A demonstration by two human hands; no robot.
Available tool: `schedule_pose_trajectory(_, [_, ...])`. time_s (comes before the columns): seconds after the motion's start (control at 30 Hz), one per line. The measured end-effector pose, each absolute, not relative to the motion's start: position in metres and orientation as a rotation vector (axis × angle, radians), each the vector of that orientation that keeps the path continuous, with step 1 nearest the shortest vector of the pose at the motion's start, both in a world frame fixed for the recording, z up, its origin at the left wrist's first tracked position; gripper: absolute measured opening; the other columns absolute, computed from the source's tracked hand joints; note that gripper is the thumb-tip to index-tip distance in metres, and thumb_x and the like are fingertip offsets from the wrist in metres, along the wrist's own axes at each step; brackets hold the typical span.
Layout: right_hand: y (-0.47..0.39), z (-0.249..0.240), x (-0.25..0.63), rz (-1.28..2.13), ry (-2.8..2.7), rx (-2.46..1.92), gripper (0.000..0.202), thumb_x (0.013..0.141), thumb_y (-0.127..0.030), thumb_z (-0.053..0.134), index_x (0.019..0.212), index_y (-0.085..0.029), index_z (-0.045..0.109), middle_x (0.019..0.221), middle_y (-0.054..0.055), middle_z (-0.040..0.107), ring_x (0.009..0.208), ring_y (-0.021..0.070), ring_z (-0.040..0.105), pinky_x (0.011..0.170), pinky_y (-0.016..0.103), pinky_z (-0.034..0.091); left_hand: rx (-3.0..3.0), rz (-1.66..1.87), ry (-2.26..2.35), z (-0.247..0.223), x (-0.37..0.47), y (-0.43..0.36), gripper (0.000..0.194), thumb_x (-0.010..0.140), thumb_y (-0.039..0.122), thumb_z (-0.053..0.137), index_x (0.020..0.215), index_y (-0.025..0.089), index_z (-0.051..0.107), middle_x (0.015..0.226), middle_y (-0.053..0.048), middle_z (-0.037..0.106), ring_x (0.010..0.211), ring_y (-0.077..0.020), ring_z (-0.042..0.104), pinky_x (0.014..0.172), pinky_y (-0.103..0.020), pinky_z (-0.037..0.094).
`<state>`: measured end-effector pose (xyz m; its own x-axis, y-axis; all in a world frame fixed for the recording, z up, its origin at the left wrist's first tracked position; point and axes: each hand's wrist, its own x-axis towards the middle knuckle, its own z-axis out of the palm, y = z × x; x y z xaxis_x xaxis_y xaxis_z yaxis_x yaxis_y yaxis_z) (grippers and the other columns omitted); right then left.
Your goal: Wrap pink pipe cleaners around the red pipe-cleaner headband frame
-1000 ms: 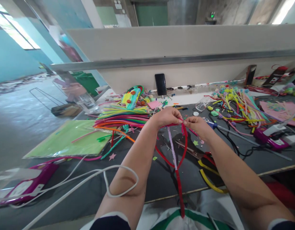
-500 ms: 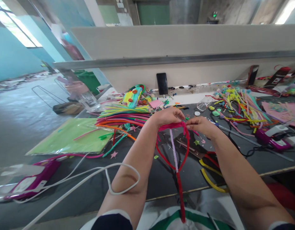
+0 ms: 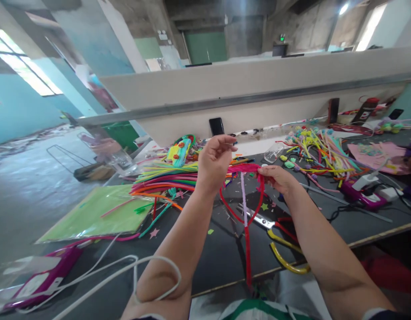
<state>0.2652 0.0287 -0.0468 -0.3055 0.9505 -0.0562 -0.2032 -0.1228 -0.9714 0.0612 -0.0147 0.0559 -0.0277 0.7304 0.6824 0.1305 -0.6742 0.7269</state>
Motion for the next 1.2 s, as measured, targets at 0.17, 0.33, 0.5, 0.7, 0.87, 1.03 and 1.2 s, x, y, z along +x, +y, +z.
schedule_pose_trajectory(0.17, [0.035, -0.052, 0.269, 1.626, -0.962, -0.854, 0.025, 0.063, -0.037, 0.078, 0.075, -0.016, 0.072, 0.068, 0.003, 0.070, 0.053, 0.0097, 0.057, 0.052, 0.022, 0.043, 1.775, 1.297, 1.075, 0.040, 0.057, -0.029, 0.022, 0.068, 0.008, 0.051, 0.078, 0.015, 0.069, 0.069, -0.001, 0.067, 0.068, -0.0141, 0.063, 0.071, -0.027, 0.050])
schedule_pose_trajectory(0.33, [0.026, -0.052, 0.243, 1.550, -0.900, -0.797, 0.028, 0.061, -0.039, 0.079, 0.076, -0.016, 0.073, 0.070, 0.004, 0.072, 0.057, 0.0123, 0.060, 0.054, 0.024, 0.044, 1.410, 1.266, 1.177, -0.006, 0.051, -0.023, 0.034, 0.066, 0.023, 0.070, 0.099, 0.014, 0.069, 0.097, -0.006, 0.071, 0.092, -0.0209, 0.065, 0.086, -0.032, 0.048])
schedule_pose_trajectory(0.5, [0.010, -0.053, 0.216, 1.559, -0.963, -0.786, 0.025, 0.061, -0.038, 0.080, 0.075, -0.018, 0.075, 0.075, 0.004, 0.073, 0.066, 0.0151, 0.062, 0.066, 0.029, 0.047, 1.168, 1.407, 1.069, -0.022, 0.048, -0.012, 0.041, 0.063, 0.033, 0.076, 0.096, 0.011, 0.068, 0.093, -0.008, 0.070, 0.083, -0.0174, 0.064, 0.079, -0.030, 0.048])
schedule_pose_trajectory(0.7, [0.003, -0.055, 0.205, 1.639, -1.149, -0.859, 0.027, 0.062, -0.040, 0.079, 0.079, -0.020, 0.076, 0.074, 0.005, 0.073, 0.071, 0.0171, 0.063, 0.074, 0.031, 0.046, 1.055, 1.465, 1.085, -0.030, 0.037, -0.009, 0.025, 0.062, 0.033, 0.076, 0.068, 0.012, 0.065, 0.061, 0.000, 0.062, 0.055, -0.0110, 0.057, 0.059, -0.024, 0.045])
schedule_pose_trajectory(0.87, [0.006, -0.051, 0.217, 1.595, -1.596, -0.931, 0.034, 0.070, -0.046, 0.072, 0.090, -0.018, 0.075, 0.083, 0.003, 0.073, 0.080, 0.0192, 0.063, 0.080, 0.032, 0.045, 1.111, 1.363, 1.208, -0.036, 0.027, -0.012, 0.024, 0.064, 0.035, 0.074, 0.063, 0.014, 0.062, 0.048, 0.002, 0.057, 0.045, -0.0095, 0.051, 0.049, -0.022, 0.039])
schedule_pose_trajectory(1.03, [0.008, -0.037, 0.233, 1.132, -1.899, -1.127, 0.032, 0.074, -0.043, 0.067, 0.097, -0.021, 0.073, 0.094, 0.004, 0.073, 0.086, 0.0222, 0.063, 0.080, 0.033, 0.044, 1.194, 1.262, 1.245, -0.035, 0.033, -0.022, 0.023, 0.068, 0.036, 0.071, 0.067, 0.015, 0.063, 0.046, 0.002, 0.055, 0.042, -0.0081, 0.047, 0.046, -0.020, 0.036])
schedule_pose_trajectory(1.2, [0.002, -0.034, 0.227, 0.598, -2.203, -1.089, 0.020, 0.080, -0.040, 0.062, 0.077, -0.020, 0.067, 0.076, 0.004, 0.068, 0.073, 0.0189, 0.059, 0.069, 0.029, 0.038, 1.296, 1.188, 1.271, -0.037, 0.042, -0.031, 0.025, 0.073, 0.038, 0.067, 0.066, 0.014, 0.063, 0.049, 0.001, 0.057, 0.044, -0.0085, 0.049, 0.048, -0.020, 0.036])
